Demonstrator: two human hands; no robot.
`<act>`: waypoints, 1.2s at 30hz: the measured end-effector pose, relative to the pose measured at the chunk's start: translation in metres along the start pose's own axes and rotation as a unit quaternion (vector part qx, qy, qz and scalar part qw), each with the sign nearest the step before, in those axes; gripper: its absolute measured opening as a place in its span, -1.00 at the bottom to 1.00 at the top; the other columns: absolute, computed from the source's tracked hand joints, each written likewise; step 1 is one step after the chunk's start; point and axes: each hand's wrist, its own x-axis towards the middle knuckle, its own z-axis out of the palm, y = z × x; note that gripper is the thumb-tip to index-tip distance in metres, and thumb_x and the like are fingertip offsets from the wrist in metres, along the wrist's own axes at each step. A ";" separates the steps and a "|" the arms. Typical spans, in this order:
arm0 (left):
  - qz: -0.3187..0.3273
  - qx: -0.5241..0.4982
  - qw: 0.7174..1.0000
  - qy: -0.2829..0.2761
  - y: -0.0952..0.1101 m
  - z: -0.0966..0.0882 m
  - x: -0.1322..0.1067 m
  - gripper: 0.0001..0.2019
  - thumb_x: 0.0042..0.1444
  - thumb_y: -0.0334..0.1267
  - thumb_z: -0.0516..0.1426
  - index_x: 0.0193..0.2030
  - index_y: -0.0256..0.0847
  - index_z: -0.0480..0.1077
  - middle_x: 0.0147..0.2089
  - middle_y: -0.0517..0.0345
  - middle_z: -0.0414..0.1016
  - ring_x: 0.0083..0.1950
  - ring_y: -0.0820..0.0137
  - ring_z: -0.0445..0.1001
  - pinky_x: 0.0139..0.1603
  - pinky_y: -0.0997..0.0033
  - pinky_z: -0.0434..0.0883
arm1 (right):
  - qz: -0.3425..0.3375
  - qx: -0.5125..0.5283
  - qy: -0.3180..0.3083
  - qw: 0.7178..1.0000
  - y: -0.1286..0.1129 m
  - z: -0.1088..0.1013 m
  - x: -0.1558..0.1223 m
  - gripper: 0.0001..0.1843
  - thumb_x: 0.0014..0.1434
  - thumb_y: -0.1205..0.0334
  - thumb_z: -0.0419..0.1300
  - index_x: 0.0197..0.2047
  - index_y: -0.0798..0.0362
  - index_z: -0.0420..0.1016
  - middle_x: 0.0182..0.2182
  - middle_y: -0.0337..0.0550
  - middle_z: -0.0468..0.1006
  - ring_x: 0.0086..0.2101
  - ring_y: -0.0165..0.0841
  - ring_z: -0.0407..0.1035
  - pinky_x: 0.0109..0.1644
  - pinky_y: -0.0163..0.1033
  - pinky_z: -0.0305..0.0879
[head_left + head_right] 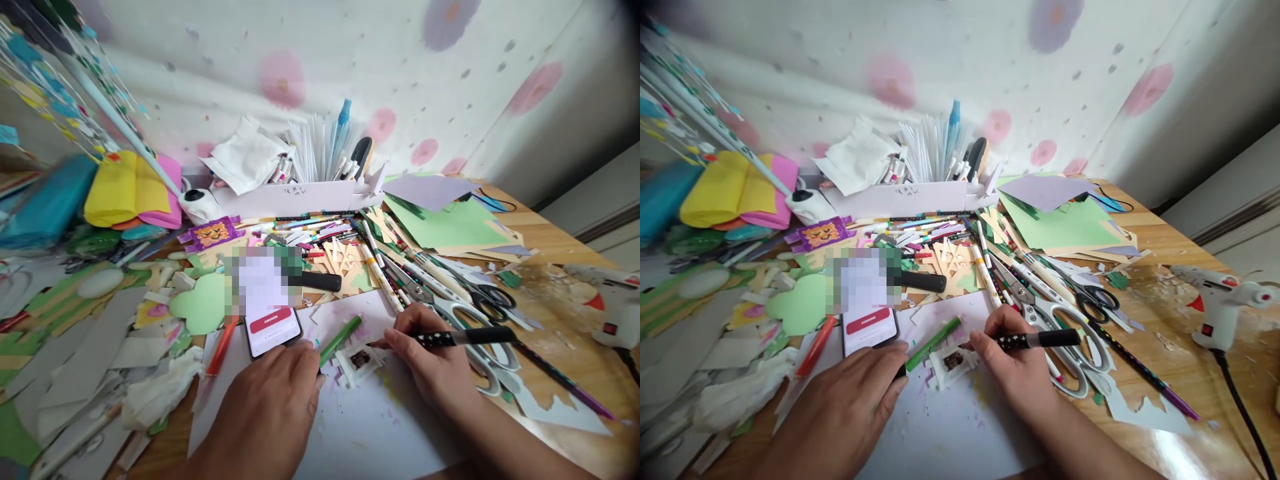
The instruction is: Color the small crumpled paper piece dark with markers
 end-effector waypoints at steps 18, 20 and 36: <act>-0.105 0.049 0.992 -0.055 -0.029 -0.007 0.008 -0.81 0.21 -0.42 -0.04 -0.28 -0.26 0.39 -0.05 -0.18 0.52 -0.01 0.12 0.51 -0.09 0.03 0.50 | -0.017 -0.067 0.011 0.998 -0.009 0.003 0.001 -0.68 0.13 0.05 0.21 -0.53 0.02 0.28 -0.61 -0.30 0.29 -0.55 -0.39 0.20 -0.49 -0.32 0.17; -0.099 0.065 0.992 -0.036 -0.033 -0.005 0.008 -0.82 0.20 -0.42 -0.03 -0.26 -0.28 0.41 0.02 -0.22 0.50 0.07 0.10 0.48 -0.02 0.01 0.49 | -0.022 -0.075 0.017 0.997 -0.011 0.003 0.002 -0.68 0.11 0.04 0.22 -0.54 0.02 0.29 -0.62 -0.29 0.30 -0.56 -0.39 0.20 -0.50 -0.33 0.17; -0.123 0.078 0.987 0.065 -0.053 -0.001 0.010 -0.81 0.21 -0.36 -0.04 -0.30 -0.25 0.39 0.13 -0.19 0.43 0.17 0.10 0.41 0.06 0.03 0.46 | -0.004 0.012 0.029 0.999 -0.008 0.008 0.001 -0.70 0.10 0.06 0.26 -0.52 0.01 0.31 -0.64 -0.30 0.34 -0.62 -0.41 0.31 -0.57 -0.36 0.19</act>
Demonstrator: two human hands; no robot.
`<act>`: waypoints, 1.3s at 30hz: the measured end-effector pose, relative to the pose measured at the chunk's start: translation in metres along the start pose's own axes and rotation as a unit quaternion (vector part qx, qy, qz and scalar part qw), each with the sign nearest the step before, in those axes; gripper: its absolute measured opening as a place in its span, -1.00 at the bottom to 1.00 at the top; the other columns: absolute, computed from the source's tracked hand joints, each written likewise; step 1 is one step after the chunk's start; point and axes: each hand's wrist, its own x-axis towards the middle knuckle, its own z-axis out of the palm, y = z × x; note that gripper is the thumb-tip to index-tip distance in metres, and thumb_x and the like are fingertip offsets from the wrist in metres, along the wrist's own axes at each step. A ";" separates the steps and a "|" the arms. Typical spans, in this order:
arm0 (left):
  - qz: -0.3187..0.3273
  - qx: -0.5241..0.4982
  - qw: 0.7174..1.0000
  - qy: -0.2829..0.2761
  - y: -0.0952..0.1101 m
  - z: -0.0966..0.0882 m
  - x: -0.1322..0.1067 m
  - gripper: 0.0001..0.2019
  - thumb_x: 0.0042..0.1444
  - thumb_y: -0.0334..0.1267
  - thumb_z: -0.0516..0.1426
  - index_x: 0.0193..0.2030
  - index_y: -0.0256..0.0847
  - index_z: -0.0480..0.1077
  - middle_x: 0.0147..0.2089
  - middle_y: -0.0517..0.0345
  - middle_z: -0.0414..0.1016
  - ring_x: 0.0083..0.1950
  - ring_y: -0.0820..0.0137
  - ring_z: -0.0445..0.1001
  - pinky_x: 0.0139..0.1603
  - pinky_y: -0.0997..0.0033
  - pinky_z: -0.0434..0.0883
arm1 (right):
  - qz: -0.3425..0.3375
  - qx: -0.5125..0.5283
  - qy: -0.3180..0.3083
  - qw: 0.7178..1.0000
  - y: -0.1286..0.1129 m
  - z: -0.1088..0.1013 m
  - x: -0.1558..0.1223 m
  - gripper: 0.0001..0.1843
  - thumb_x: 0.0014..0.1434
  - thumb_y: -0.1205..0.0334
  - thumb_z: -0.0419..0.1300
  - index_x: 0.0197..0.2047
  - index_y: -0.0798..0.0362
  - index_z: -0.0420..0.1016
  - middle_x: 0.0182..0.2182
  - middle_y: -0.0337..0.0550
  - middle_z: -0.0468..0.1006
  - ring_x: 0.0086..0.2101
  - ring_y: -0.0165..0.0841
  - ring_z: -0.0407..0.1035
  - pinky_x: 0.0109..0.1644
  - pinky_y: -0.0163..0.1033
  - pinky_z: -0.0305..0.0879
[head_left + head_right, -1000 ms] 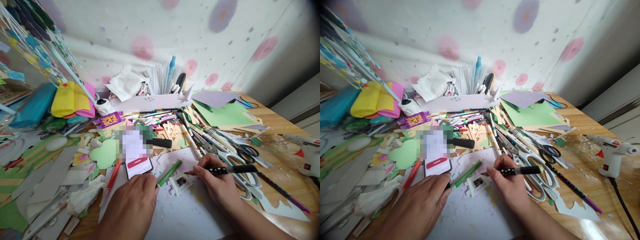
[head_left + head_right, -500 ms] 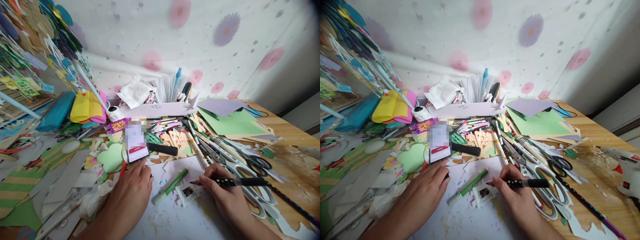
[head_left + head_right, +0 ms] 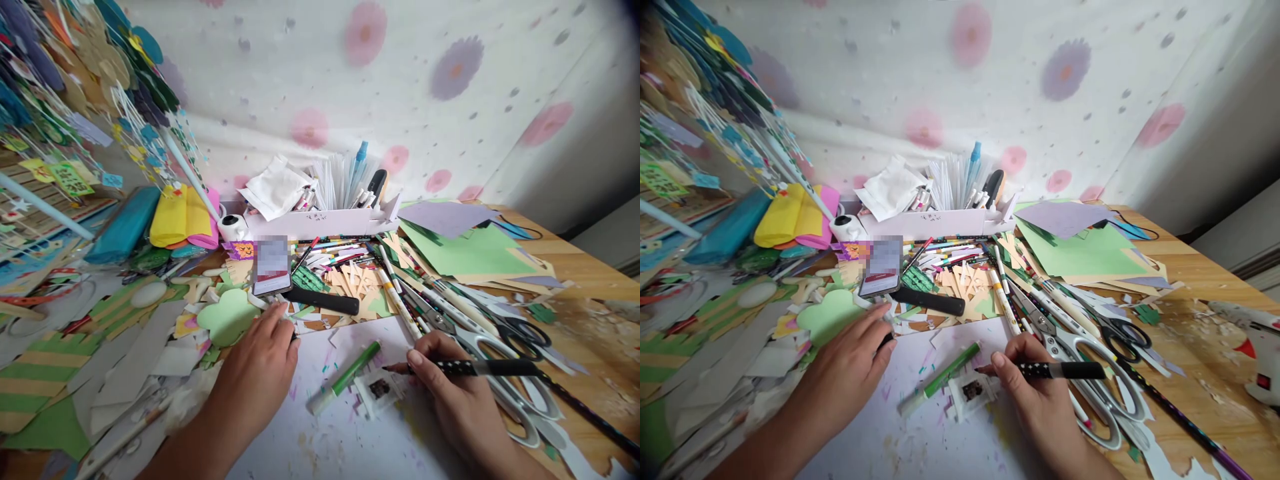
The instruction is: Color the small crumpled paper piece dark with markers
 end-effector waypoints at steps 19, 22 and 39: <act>0.268 -0.186 0.944 -0.045 0.042 -0.004 -0.023 -0.68 0.22 -0.44 -0.07 0.03 -0.19 0.38 -0.35 0.12 0.49 -0.38 0.34 0.42 -0.40 0.35 0.44 | 0.007 0.046 -0.014 0.999 0.007 -0.003 0.001 -0.74 0.08 0.22 0.28 -0.52 0.01 0.27 -0.61 -0.35 0.31 -0.57 -0.42 0.30 -0.48 -0.32 0.28; 0.278 -0.172 0.944 -0.048 0.042 -0.003 -0.025 -0.68 0.21 -0.47 -0.09 -0.04 -0.18 0.40 -0.11 0.06 0.53 -0.25 0.32 0.49 -0.30 0.35 0.48 | -0.023 -0.032 -0.021 0.999 0.000 -0.002 0.001 -0.73 0.09 0.20 0.25 -0.54 0.01 0.27 -0.63 -0.34 0.30 -0.58 -0.42 0.29 -0.52 -0.32 0.23; 0.287 -0.033 0.950 -0.120 0.056 0.004 -0.032 -0.45 -0.04 -0.57 -0.05 0.10 -0.15 0.36 0.22 -0.09 0.37 -0.26 0.23 0.55 -0.37 0.24 0.52 | -0.092 -0.178 -0.014 0.980 -0.003 -0.001 0.002 -0.75 0.10 0.22 0.17 -0.55 0.01 0.22 -0.66 -0.34 0.25 -0.63 -0.44 0.18 -0.56 -0.31 0.10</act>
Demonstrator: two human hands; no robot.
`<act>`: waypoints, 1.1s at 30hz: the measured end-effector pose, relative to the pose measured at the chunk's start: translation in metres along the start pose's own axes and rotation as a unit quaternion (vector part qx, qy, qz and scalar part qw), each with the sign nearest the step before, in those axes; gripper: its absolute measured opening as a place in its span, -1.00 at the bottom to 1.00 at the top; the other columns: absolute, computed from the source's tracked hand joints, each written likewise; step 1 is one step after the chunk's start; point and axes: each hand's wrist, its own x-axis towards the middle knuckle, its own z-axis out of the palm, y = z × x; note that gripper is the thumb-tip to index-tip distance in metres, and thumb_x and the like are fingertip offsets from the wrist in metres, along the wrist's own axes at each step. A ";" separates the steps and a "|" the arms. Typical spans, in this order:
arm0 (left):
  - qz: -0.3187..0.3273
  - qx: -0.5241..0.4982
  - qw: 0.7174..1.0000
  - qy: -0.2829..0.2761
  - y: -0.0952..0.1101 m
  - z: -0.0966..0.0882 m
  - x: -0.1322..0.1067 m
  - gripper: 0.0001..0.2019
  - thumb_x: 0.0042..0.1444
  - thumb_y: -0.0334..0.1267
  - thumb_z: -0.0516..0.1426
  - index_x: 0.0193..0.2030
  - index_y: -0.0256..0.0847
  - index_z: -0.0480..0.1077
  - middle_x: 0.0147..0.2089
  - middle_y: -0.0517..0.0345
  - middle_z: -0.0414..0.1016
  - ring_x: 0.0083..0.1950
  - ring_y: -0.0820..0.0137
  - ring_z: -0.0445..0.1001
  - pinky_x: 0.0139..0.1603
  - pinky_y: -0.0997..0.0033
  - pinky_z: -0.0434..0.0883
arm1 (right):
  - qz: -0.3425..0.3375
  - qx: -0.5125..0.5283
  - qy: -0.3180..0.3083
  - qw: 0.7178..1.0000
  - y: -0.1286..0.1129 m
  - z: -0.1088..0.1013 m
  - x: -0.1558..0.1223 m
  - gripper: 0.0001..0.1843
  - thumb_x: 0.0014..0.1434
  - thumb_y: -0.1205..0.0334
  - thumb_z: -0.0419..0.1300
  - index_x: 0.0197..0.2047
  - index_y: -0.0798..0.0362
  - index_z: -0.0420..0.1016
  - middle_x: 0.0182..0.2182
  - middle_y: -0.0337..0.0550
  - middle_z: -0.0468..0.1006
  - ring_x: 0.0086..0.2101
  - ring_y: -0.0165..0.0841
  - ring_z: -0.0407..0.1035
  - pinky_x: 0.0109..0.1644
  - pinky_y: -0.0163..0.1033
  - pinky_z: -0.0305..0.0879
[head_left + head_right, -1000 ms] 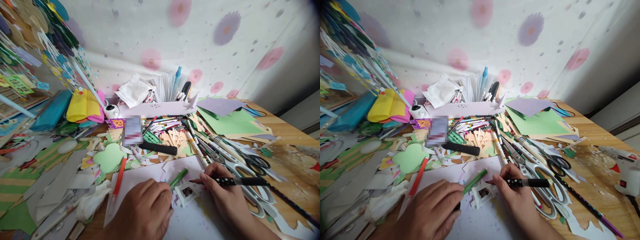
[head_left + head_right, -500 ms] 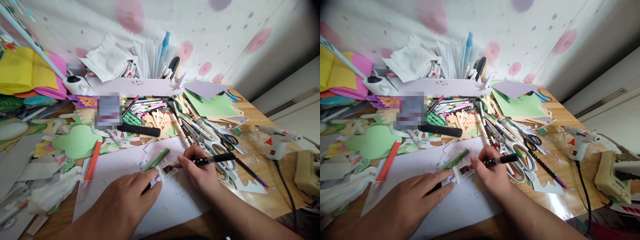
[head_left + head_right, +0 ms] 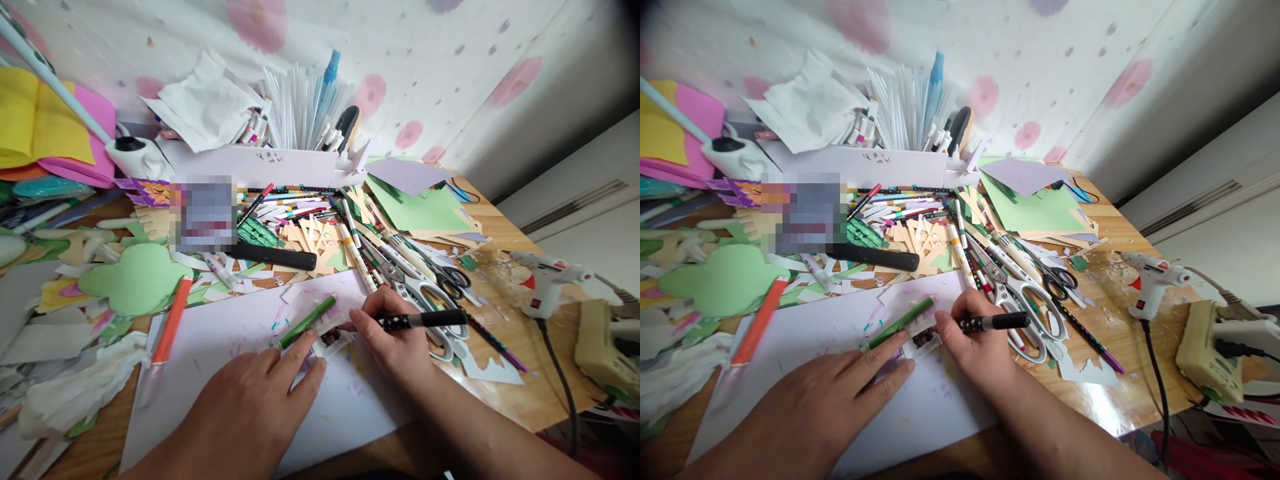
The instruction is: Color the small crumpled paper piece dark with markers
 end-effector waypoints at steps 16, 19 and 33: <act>-0.018 -0.004 1.000 0.004 0.002 0.000 0.000 -0.44 -0.07 -0.56 0.00 0.09 -0.08 0.38 0.22 -0.01 0.38 -0.25 0.26 0.54 -0.34 0.26 0.53 | 0.026 0.008 -0.017 0.999 0.001 0.000 0.000 -0.74 0.09 0.21 0.16 -0.57 0.00 0.19 -0.66 -0.33 0.26 -0.62 -0.40 0.25 -0.55 -0.29 0.11; -0.012 -0.008 1.000 0.004 0.001 0.000 0.000 -0.47 -0.05 -0.54 0.02 0.08 -0.10 0.38 0.21 -0.03 0.39 -0.28 0.28 0.54 -0.36 0.29 0.52 | 0.023 0.009 -0.010 1.000 0.002 -0.001 0.000 -0.73 0.09 0.21 0.16 -0.57 0.00 0.20 -0.65 -0.33 0.25 -0.61 -0.41 0.23 -0.55 -0.29 0.11; -0.026 -0.028 0.999 0.014 0.001 0.001 -0.001 -0.50 0.02 -0.54 -0.01 0.09 -0.09 0.36 0.23 -0.01 0.37 -0.24 0.28 0.52 -0.29 0.29 0.49 | 0.029 0.025 -0.029 0.999 -0.002 -0.002 -0.001 -0.73 0.08 0.22 0.17 -0.57 0.00 0.19 -0.66 -0.34 0.24 -0.62 -0.44 0.21 -0.57 -0.32 0.10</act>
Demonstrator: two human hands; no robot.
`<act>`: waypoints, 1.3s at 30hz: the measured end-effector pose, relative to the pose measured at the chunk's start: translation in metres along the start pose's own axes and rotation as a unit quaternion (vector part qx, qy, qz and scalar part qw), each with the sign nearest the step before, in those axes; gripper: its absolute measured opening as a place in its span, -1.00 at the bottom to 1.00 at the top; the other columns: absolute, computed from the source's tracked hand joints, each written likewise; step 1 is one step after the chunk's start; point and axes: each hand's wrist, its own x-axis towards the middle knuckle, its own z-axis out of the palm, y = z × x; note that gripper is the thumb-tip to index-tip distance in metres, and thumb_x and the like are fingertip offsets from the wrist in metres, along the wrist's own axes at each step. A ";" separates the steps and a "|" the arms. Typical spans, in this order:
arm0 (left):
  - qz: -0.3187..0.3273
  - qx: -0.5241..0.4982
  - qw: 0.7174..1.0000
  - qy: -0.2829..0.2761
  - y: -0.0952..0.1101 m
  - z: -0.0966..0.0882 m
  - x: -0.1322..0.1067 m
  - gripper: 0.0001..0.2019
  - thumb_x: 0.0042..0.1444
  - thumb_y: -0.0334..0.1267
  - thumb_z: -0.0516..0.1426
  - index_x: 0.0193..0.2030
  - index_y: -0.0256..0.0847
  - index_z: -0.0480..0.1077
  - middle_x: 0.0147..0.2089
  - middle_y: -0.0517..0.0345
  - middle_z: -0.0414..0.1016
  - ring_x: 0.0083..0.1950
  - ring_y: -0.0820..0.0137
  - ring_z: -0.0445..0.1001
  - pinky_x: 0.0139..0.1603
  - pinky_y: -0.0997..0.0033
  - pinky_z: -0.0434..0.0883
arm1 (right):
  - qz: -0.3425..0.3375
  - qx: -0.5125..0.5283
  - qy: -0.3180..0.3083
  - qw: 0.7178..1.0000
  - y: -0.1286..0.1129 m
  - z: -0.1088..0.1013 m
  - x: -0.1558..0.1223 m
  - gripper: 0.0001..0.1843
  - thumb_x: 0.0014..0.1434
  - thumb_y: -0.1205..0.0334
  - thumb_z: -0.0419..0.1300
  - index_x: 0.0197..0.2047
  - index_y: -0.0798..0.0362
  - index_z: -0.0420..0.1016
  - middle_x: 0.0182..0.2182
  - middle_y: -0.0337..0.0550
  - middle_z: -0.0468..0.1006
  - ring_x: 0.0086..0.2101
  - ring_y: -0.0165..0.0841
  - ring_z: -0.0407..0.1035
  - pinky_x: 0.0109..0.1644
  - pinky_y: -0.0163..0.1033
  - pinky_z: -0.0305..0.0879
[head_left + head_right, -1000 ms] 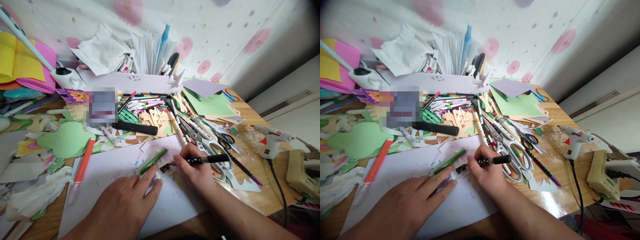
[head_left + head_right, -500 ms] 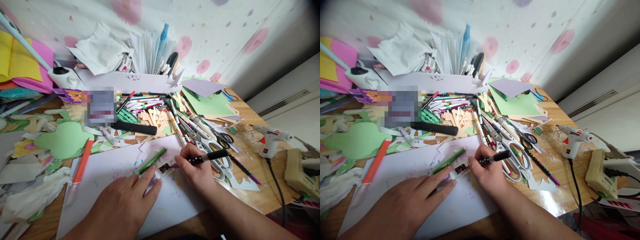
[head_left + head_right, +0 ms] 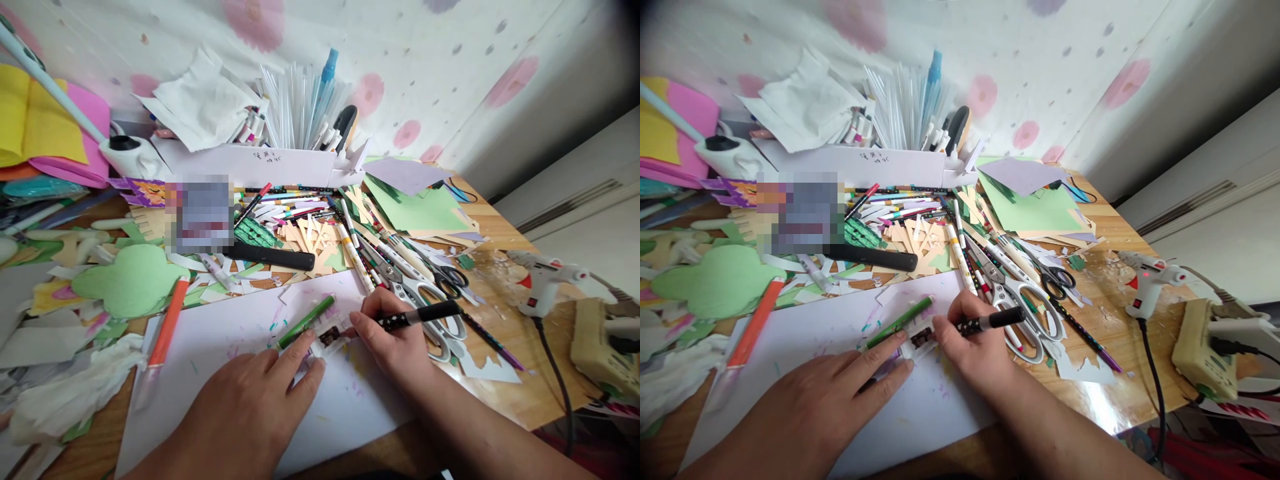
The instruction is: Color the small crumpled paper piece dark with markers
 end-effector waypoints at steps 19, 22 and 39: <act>0.030 0.012 0.999 -0.025 0.000 -0.003 0.002 -0.49 -0.02 -0.52 -0.01 0.09 -0.16 0.36 0.20 -0.13 0.40 -0.26 0.23 0.56 -0.38 0.28 0.50 | -0.064 -0.039 -0.089 0.993 -0.004 0.002 -0.004 -0.73 0.13 0.23 0.18 -0.54 0.02 0.21 -0.66 -0.34 0.28 -0.63 -0.48 0.15 -0.57 -0.36 0.08; 0.015 0.001 1.000 0.000 0.000 0.001 0.002 -0.55 0.02 -0.51 0.02 0.06 -0.13 0.38 0.18 -0.11 0.42 -0.28 0.26 0.55 -0.37 0.31 0.49 | -0.055 -0.038 -0.092 0.994 -0.004 0.002 -0.004 -0.75 0.14 0.21 0.18 -0.52 0.02 0.23 -0.64 -0.32 0.31 -0.62 -0.47 0.18 -0.57 -0.35 0.10; 0.015 0.004 1.000 -0.015 -0.001 -0.001 0.005 -0.56 0.05 -0.52 0.01 0.06 -0.14 0.38 0.17 -0.10 0.43 -0.29 0.30 0.54 -0.37 0.33 0.48 | -0.053 -0.038 -0.059 0.996 -0.001 0.000 -0.002 -0.74 0.09 0.26 0.19 -0.55 0.01 0.22 -0.67 -0.35 0.27 -0.64 -0.47 0.14 -0.60 -0.34 0.06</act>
